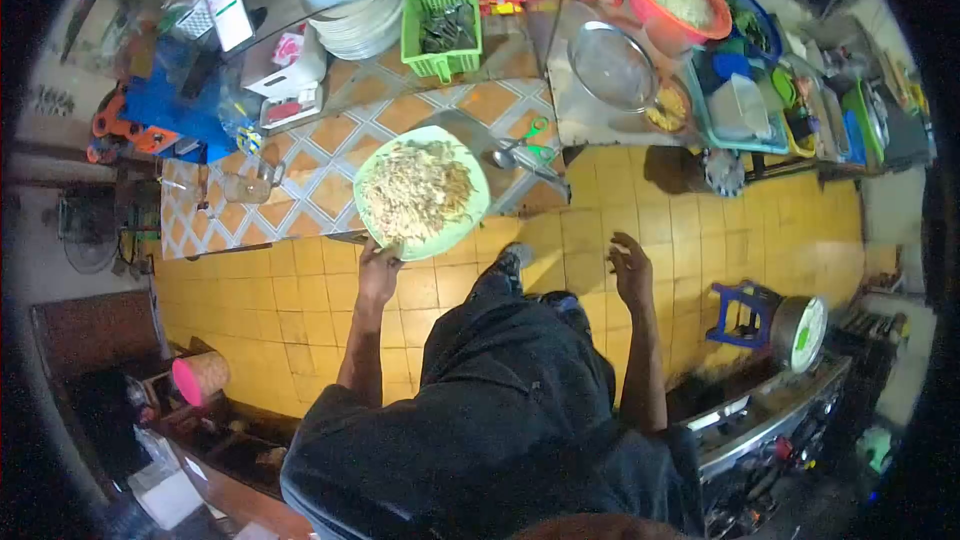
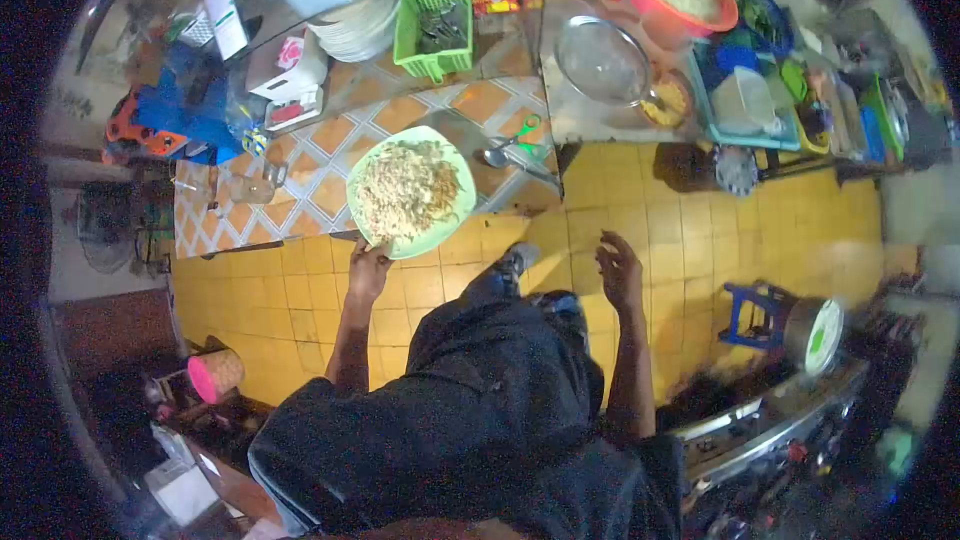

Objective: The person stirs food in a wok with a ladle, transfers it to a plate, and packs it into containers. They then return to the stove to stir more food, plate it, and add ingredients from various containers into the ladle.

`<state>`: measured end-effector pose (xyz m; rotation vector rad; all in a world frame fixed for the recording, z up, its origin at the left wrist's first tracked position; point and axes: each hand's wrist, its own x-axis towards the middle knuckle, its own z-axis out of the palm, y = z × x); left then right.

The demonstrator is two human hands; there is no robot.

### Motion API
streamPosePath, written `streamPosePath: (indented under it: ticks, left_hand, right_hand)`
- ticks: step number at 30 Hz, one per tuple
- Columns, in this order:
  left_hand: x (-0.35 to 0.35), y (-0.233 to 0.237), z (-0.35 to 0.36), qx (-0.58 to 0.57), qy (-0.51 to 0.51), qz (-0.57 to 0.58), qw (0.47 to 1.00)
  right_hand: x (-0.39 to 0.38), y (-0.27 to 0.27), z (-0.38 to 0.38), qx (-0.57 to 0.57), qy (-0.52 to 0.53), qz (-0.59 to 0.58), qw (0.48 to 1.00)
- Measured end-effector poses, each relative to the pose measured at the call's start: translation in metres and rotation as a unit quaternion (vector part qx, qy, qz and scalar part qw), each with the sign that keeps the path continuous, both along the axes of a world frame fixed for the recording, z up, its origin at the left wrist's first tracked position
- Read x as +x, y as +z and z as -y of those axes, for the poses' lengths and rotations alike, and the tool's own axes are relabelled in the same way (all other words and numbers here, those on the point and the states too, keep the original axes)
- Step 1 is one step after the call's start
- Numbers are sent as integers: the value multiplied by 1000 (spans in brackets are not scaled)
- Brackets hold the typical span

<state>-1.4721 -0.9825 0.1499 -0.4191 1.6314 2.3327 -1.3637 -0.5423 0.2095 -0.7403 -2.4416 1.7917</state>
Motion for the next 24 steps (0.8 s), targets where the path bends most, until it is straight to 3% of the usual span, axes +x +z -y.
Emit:
streamPosePath:
  ticks: [3,5,7,9,11,13,14,15,18,19,20,21,22,24]
  left_hand:
    - [7,74,-40,77,-49,68,993]
    - [6,80,-58,82,-96,82,989]
    - [-4,71,-75,53,-268,64,960]
    - [-9,103,-141,51,-312,84,945]
    - [-14,115,-201,53,-435,40,898]
    - [-12,121,-262,55,-518,49,852]
    - [-28,121,-271,63,-565,34,822]
    - [-11,131,-315,49,-616,7,786]
    - [22,133,-413,66,-704,4,707]
    - [35,135,-444,87,-728,17,680]
    - [48,125,-472,90,-754,16,651]
    - [-37,89,-399,160,-705,98,683]
    - [-54,74,-394,209,-675,162,688]
    - [-53,86,-399,268,-688,203,643]
  right_hand:
    - [-11,-5,0,-79,38,-5,996]
    - [-11,14,-6,-132,4,-6,991]
    - [-3,33,-25,-180,-35,-19,983]
    - [21,44,-52,-273,-65,-40,959]
    - [56,49,-90,-303,-100,-46,947]
    - [104,51,-124,-170,-134,82,973]
    - [109,48,-104,-97,-104,-149,979]
    - [145,45,-122,-95,-139,-159,973]
    - [226,54,-152,115,-258,-55,958]
    - [249,58,-155,120,-294,-52,947]
    - [265,64,-157,-90,-418,-113,897]
    - [172,73,-77,-284,-502,-141,805]
    - [154,80,-42,-254,-580,-160,757]
    - [132,82,-1,-231,-621,-226,714]
